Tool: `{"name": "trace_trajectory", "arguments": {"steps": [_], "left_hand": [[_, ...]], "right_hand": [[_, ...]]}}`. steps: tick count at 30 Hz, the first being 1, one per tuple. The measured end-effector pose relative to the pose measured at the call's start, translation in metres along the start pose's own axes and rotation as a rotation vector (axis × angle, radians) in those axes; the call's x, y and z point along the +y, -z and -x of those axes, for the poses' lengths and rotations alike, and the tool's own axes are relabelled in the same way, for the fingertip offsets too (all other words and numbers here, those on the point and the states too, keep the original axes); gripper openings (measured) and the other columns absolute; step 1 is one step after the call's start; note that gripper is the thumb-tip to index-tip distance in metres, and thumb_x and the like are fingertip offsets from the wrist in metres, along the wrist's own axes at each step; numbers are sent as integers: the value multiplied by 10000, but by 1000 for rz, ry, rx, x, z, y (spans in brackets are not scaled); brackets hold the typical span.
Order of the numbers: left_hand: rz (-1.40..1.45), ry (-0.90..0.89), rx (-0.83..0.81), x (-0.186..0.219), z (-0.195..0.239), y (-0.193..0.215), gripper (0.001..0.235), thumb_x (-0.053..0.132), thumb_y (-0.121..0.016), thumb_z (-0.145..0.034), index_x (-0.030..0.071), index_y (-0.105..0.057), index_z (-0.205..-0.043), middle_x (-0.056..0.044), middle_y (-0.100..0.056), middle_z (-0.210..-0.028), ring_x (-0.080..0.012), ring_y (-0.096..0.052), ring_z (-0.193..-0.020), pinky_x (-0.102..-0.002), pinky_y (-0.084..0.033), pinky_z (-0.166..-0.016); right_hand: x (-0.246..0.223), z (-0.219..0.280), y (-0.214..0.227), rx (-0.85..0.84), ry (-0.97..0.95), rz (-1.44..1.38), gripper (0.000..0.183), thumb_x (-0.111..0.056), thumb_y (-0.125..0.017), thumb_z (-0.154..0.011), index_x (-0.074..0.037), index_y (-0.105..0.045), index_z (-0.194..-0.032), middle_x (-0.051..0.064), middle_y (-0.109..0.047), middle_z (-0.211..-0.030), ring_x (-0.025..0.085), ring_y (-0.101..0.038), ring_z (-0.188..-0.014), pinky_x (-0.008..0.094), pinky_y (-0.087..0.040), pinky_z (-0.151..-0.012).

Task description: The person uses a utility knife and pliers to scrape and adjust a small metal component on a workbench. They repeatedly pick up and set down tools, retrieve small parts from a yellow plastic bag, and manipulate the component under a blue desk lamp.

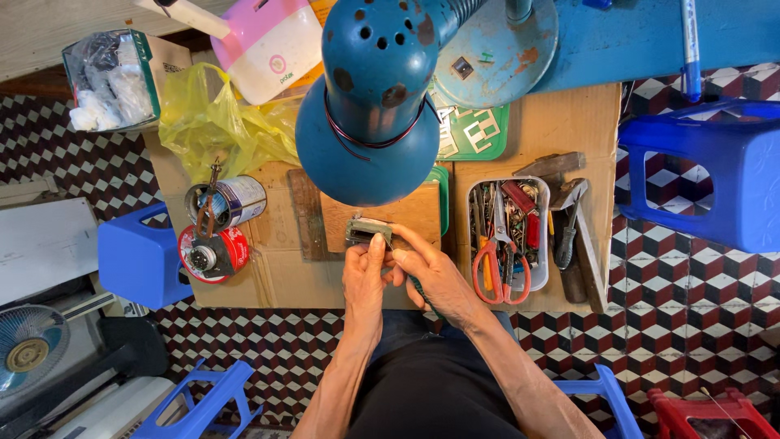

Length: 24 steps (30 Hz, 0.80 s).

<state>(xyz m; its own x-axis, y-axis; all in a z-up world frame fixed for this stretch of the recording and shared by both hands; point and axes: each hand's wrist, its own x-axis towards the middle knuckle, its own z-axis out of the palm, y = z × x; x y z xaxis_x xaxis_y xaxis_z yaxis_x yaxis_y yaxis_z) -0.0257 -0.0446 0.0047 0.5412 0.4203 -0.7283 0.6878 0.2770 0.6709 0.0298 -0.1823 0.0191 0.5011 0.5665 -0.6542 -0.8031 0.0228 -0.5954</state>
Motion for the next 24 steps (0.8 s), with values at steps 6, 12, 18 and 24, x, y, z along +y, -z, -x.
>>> {"name": "trace_trajectory", "arguments": {"steps": [6,12,18,24], "left_hand": [[17,-14,-27,2,2,0,466,454,-595,-981,20,-535,-1139,-86,-655,-886,-150,-606,-754,-359,-550,-845],[-38,6,-6,2,1,0,460,464,-577,-981,29,-547,-1125,-55,-645,-877,-116,-633,-807,-353,-557,-844],[-1,2,-16,2,1,0,491,488,-599,-965,27,-551,-1129,-49,-622,-879,-116,-616,-812,-346,-558,-837],[27,-22,5,-2,-3,-2,478,473,-600,-963,18,-560,-1106,-53,-632,-921,-120,-652,-874,-333,-585,-821]], "right_hand": [[1,-4,-1,25,6,32,578,-307,-483,-997,-123,-434,-1542,14,-559,-700,60,-483,-437,219,-374,-382],[6,-6,-3,55,8,9,564,-298,-527,-999,-129,-449,-1532,-4,-545,-693,49,-458,-442,226,-352,-381],[15,-8,-6,110,42,73,570,-297,-539,-985,-143,-465,-1529,2,-567,-657,60,-458,-438,230,-363,-400],[30,-12,-9,191,79,144,565,-312,-543,-993,-141,-470,-1526,42,-735,-766,67,-492,-502,232,-416,-461]]}}
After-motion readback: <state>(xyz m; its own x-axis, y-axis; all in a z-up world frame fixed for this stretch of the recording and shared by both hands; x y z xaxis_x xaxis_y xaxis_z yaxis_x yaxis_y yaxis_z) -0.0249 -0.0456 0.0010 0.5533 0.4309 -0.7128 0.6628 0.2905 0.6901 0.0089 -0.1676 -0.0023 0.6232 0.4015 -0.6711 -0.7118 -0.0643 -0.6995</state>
